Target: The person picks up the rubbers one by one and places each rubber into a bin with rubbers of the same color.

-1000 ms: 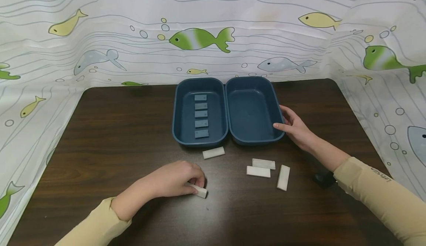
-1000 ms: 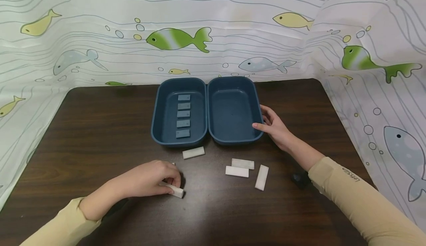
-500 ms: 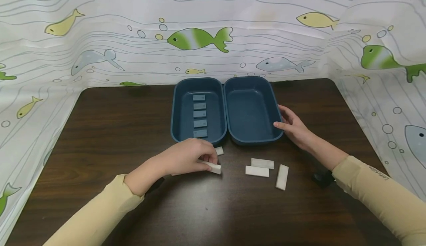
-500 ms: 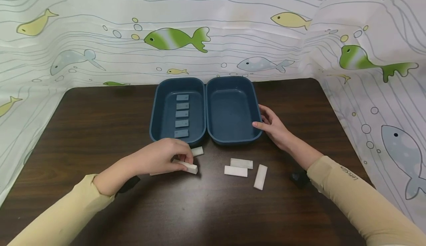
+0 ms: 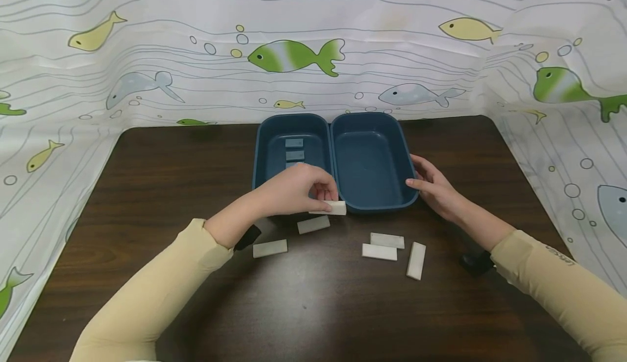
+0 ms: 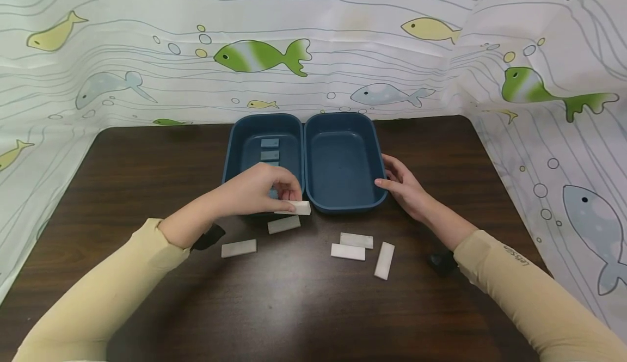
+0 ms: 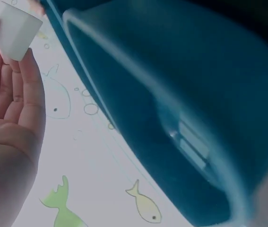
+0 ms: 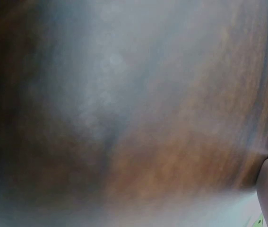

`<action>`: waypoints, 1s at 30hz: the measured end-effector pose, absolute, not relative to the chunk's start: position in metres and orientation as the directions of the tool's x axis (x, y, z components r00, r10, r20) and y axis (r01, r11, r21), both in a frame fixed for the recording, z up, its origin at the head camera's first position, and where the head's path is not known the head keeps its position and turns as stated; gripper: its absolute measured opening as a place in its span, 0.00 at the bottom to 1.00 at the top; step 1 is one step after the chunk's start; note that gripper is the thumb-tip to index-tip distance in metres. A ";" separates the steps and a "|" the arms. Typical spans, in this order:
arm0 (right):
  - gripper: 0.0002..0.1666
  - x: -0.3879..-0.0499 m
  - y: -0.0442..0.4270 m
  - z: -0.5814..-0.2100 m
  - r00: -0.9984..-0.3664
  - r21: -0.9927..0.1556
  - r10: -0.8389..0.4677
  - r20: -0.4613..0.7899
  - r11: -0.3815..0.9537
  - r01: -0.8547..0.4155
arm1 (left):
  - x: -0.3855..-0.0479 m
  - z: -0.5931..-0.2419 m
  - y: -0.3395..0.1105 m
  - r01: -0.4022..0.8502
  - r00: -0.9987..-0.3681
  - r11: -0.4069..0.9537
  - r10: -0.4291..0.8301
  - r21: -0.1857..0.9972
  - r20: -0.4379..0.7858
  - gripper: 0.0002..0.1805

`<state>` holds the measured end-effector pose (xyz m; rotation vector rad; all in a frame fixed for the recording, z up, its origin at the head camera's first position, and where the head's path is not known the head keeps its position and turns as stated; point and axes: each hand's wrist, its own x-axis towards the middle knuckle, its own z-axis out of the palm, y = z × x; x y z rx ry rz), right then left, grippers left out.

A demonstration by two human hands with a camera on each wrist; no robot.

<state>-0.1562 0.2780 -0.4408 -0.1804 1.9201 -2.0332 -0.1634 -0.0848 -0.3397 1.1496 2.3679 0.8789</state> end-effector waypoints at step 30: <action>0.41 -0.158 0.277 -0.439 -0.937 -0.986 -0.305 -0.169 0.049 0.162 | -0.222 -0.353 0.006 0.459 -0.616 0.508 0.773 0.729 -0.151 0.06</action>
